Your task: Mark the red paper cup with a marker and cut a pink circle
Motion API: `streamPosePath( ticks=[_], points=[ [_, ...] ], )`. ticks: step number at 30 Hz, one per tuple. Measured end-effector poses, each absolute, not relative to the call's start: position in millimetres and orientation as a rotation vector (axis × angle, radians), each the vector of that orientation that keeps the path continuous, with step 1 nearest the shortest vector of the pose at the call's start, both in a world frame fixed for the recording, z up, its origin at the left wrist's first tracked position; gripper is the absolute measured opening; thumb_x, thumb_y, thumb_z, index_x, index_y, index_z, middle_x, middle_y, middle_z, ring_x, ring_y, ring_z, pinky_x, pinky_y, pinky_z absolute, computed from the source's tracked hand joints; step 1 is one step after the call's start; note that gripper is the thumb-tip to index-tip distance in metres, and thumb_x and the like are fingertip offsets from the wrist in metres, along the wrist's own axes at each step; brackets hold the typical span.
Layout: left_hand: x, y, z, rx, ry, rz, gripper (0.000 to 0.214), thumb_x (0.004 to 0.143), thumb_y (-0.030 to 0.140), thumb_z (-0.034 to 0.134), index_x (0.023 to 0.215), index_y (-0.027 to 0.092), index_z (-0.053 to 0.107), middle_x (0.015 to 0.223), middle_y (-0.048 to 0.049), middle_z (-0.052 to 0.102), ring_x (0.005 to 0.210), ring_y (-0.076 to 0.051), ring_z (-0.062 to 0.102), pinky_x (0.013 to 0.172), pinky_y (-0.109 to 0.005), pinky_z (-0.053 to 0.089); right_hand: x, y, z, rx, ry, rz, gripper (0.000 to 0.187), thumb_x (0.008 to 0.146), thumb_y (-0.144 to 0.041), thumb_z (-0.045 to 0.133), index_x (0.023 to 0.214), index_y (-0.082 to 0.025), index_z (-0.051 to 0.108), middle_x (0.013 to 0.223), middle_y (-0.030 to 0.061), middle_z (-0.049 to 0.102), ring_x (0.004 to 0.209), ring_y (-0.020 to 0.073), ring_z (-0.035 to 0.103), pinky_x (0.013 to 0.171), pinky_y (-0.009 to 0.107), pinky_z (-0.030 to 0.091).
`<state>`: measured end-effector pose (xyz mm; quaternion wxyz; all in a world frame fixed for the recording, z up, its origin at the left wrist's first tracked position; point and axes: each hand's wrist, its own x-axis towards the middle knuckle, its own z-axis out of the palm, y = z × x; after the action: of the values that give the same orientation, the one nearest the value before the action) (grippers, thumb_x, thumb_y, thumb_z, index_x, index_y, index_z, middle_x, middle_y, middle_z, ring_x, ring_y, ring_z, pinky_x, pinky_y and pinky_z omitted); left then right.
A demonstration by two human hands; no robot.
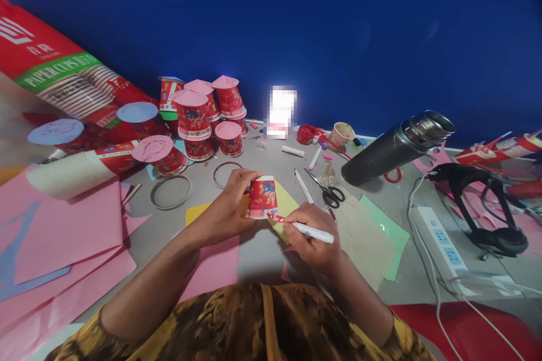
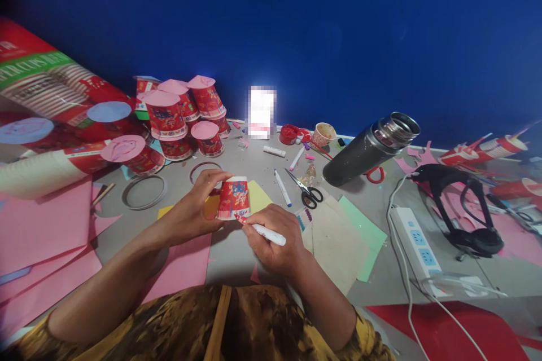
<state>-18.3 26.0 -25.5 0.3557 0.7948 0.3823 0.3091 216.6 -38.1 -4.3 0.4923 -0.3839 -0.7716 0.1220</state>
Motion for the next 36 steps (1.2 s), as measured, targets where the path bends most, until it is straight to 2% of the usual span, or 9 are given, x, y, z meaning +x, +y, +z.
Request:
streamPosePath(
  ticks=[3,8,13,20,32,36],
  points=[
    [-18.8,26.2,-25.3,2.037,0.983,0.795,0.077,0.084,0.034,0.083,0.15,0.032,0.044,0.143,-0.011,0.047,0.14,-0.035,0.052,0.118,-0.06,0.054,217.8,-38.7,-2.5,-0.953,-1.842,0.284,0.014,0.098,-0.014,0.064,0.09,-0.024,0.069,0.072,0.0012,0.076,0.061,0.017,0.07,0.061,0.029,0.055],
    [-19.4,26.2,-24.6,2.053,0.988,0.769,0.081,0.079,0.019,0.079,0.151,0.031,0.043,0.145,-0.0106,0.047,0.143,-0.034,0.051,0.121,-0.059,0.052,220.9,-38.5,-0.5,-0.989,-1.795,0.246,0.014,0.099,-0.014,0.063,0.091,-0.023,0.069,0.072,0.0008,0.074,0.06,0.0162,0.068,0.059,0.028,0.053],
    [-18.9,26.6,-25.0,2.0,0.959,0.821,0.083,0.081,0.015,0.077,0.153,0.032,0.041,0.152,-0.0109,0.046,0.149,-0.033,0.049,0.122,-0.058,0.053,223.9,-40.0,-5.9,-1.049,-1.683,0.265,0.011,0.096,-0.014,0.066,0.094,-0.024,0.07,0.075,0.0007,0.074,0.064,0.0171,0.07,0.06,0.029,0.054],
    [-19.2,27.0,-24.4,1.764,0.876,0.864,0.082,0.082,0.016,0.081,0.154,0.031,0.044,0.156,-0.0107,0.046,0.151,-0.03,0.052,0.13,-0.055,0.045,226.3,-40.6,-2.2,-1.029,-1.665,0.288,0.011,0.093,-0.013,0.066,0.094,-0.024,0.069,0.078,0.0022,0.076,0.066,0.0187,0.071,0.063,0.031,0.057],
    [-19.0,26.9,-23.4,1.687,0.864,0.888,0.084,0.078,0.016,0.084,0.152,0.03,0.048,0.155,-0.012,0.048,0.152,-0.034,0.052,0.132,-0.06,0.041,224.5,-40.3,2.0,-0.969,-1.705,0.261,0.015,0.092,-0.011,0.064,0.093,-0.025,0.069,0.076,0.0019,0.076,0.062,0.0184,0.068,0.059,0.031,0.054],
    [-19.0,26.9,-22.8,1.682,0.856,0.879,0.083,0.079,0.016,0.084,0.152,0.029,0.047,0.156,-0.0122,0.046,0.152,-0.034,0.052,0.132,-0.059,0.042,224.7,-40.6,1.5,-0.97,-1.704,0.265,0.014,0.092,-0.012,0.063,0.093,-0.025,0.068,0.075,0.0021,0.076,0.063,0.0186,0.069,0.06,0.031,0.055]
  ],
)
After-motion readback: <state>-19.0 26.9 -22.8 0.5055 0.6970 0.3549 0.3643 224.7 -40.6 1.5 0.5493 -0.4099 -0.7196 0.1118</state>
